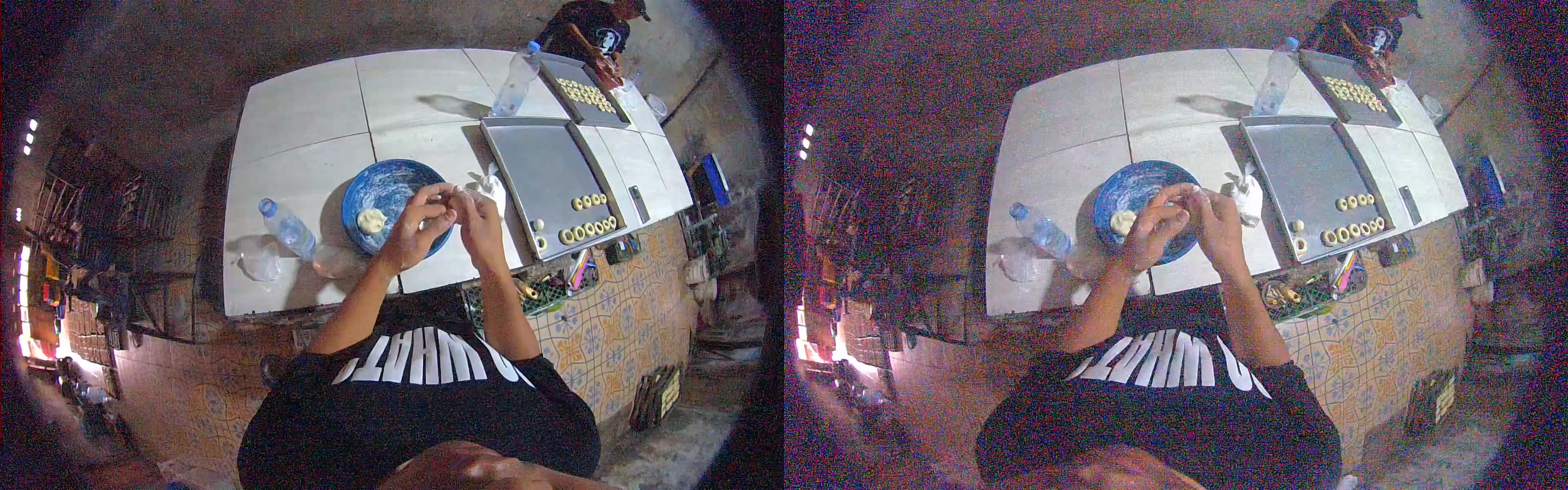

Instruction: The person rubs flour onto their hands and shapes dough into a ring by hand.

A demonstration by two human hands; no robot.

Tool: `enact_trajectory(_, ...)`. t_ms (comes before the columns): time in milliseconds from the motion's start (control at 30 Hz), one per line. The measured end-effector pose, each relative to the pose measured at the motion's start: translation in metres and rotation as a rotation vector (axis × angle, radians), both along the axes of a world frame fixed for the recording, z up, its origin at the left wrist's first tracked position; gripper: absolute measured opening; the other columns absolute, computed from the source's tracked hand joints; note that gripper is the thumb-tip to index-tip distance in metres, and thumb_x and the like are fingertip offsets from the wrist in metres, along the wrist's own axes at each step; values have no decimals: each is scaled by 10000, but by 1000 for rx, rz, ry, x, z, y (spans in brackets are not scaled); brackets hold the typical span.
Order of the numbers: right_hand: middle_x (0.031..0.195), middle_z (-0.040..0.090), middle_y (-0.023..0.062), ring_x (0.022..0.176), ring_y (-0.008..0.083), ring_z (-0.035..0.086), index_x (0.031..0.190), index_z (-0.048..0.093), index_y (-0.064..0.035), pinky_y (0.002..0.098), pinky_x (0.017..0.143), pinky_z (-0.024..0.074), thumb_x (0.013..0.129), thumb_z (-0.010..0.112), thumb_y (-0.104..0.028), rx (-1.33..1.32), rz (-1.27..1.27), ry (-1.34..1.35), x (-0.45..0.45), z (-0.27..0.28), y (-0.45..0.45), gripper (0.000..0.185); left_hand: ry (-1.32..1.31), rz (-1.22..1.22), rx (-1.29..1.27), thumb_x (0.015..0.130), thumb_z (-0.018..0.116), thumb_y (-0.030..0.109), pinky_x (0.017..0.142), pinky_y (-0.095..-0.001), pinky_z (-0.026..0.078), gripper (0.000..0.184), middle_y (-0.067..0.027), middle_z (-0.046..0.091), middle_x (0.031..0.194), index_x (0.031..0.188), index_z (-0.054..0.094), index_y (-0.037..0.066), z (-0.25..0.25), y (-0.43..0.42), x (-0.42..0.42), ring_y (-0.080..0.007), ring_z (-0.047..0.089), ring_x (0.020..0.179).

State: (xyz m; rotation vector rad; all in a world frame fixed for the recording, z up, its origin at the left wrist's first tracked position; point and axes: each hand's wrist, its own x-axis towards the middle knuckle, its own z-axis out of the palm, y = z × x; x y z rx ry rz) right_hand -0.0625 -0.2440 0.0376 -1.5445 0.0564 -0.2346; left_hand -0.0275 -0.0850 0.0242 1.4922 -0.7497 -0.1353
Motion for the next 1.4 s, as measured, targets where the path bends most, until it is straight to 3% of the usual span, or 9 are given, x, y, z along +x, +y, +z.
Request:
enact_trajectory(100, 935, 750, 149, 811, 221, 682, 1050, 729, 14, 376, 763, 524, 1091, 479, -242, -264, -124, -161, -12, 28, 15, 360, 341, -73, -218, 1049, 590, 211, 1121, -347, 425, 319, -117, 579, 1394, 1197, 687, -54, 8, -7, -4, -224, 558, 1302)
enact_trajectory(233, 1282, 679, 132, 1169, 363, 605, 1213, 674, -54, 470, 1021, 460, 972, 648, -155, -656, -154, -389, -12, 14, 11, 262, 867, -117, -482, 1071, 550, 352, 1022, -342, 504, 381, -69, 716, 1137, 1248, 647, 29, 19, -2, -7, -172, 671, 1108)
enact_trajectory(367, 1285, 664, 86, 1143, 347, 611, 1232, 665, -115, 483, 971, 475, 815, 749, -164, -993, -136, -686, -15, 15, 8, 428, 754, -16, -359, 1076, 540, 349, 975, -340, 515, 325, -43, 719, 1093, 1174, 669, 67, 37, 8, -11, -163, 675, 1036)
enact_trajectory(633, 1072, 677, 153, 1012, 381, 637, 1113, 671, -66, 486, 882, 486, 934, 678, -187, -988, -247, -321, -13, 13, 14, 216, 265, -76, 148, 1119, 471, 287, 1036, -318, 449, 412, -75, 642, 1151, 1401, 503, -11, 12, 4, 2, -170, 596, 1133)
enact_trajectory(767, 713, 640, 118, 678, 295, 632, 943, 692, -1, 389, 666, 494, 1086, 492, -303, -412, -125, -45, -3, -1, 8, 389, 79, 12, 160, 1097, 524, 278, 1084, -381, 426, 344, -148, 581, 1306, 1239, 605, -25, -7, 0, 5, -277, 549, 1230)
enact_trajectory(900, 709, 603, 29, 668, 143, 544, 936, 695, 17, 365, 629, 456, 1092, 481, -343, 262, -29, 200, 1, -14, -4, 447, 56, -27, 72, 1098, 522, 269, 1121, -403, 405, 370, -172, 539, 1384, 1180, 645, -70, 12, 1, -4, -300, 526, 1293)
enact_trajectory(1033, 727, 622, 147, 680, 254, 611, 933, 672, 21, 403, 663, 475, 1090, 481, -269, -378, -219, -73, -12, 23, 17, 382, 177, -46, 12, 1109, 496, 300, 1121, -354, 402, 406, -142, 597, 1342, 1193, 642, -70, 15, -2, -2, -227, 577, 1245)
enact_trajectory(1133, 1088, 680, 136, 1042, 366, 636, 1149, 676, -50, 485, 884, 489, 944, 665, -176, -1077, -250, -281, -14, 18, 14, 242, 727, -187, -217, 1104, 490, 375, 1025, -323, 450, 371, -27, 709, 1140, 1158, 701, 75, 9, 2, 5, -146, 634, 1119)
enact_trajectory(1400, 1167, 660, 130, 1072, 361, 610, 1172, 664, -85, 493, 953, 455, 867, 739, -257, -1153, -218, -429, -15, 19, 14, 358, 711, -159, -216, 1096, 501, 408, 968, -308, 469, 381, -33, 708, 1103, 1168, 680, 80, 24, 10, 7, -142, 640, 1068)
